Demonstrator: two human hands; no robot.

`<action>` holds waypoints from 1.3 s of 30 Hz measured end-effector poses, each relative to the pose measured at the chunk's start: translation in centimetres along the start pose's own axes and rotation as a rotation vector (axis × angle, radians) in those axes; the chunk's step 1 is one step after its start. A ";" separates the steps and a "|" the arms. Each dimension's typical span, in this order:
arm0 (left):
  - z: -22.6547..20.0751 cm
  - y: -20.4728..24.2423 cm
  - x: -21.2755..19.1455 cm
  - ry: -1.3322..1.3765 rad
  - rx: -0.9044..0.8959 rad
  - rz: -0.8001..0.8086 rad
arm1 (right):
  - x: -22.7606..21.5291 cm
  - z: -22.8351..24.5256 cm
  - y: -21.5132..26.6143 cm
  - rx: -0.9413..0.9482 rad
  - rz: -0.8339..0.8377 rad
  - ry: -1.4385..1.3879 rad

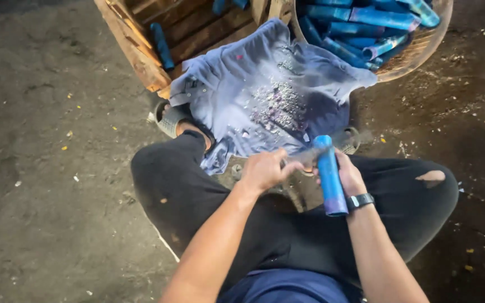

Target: The person is scraping purple material off blue plastic tubes using a knife and then picking up a new tube from a basket to continue the process.

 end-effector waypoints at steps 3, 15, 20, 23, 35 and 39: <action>0.0 -0.2 1.8 -0.041 0.043 -0.019 | 0.9 1.9 1.8 0.023 -0.059 0.189; -0.6 0.4 0.3 0.022 -0.011 0.058 | 0.0 0.4 0.5 0.033 0.068 -0.052; 0.4 0.3 1.6 0.013 -0.069 0.046 | -0.2 -0.2 0.8 0.018 0.039 -0.092; -0.5 0.0 1.3 -0.007 0.027 0.016 | -1.1 -1.2 -1.6 -0.013 0.077 -0.134; 0.4 0.1 1.7 -0.037 0.039 -0.034 | -1.0 0.0 0.9 -0.031 0.109 -0.166; -1.2 0.1 -0.1 -0.032 0.079 -0.015 | 1.2 2.9 3.9 -0.005 -0.064 0.156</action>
Point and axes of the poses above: each hand's wrist, its own y-axis away from the middle knuckle, its own x-axis out of the palm, z = x × y, the point moved 3 cm from there along -y, towards the middle knuckle, and after that the axes turned 7 degrees about -y, right-handed, at the moved point
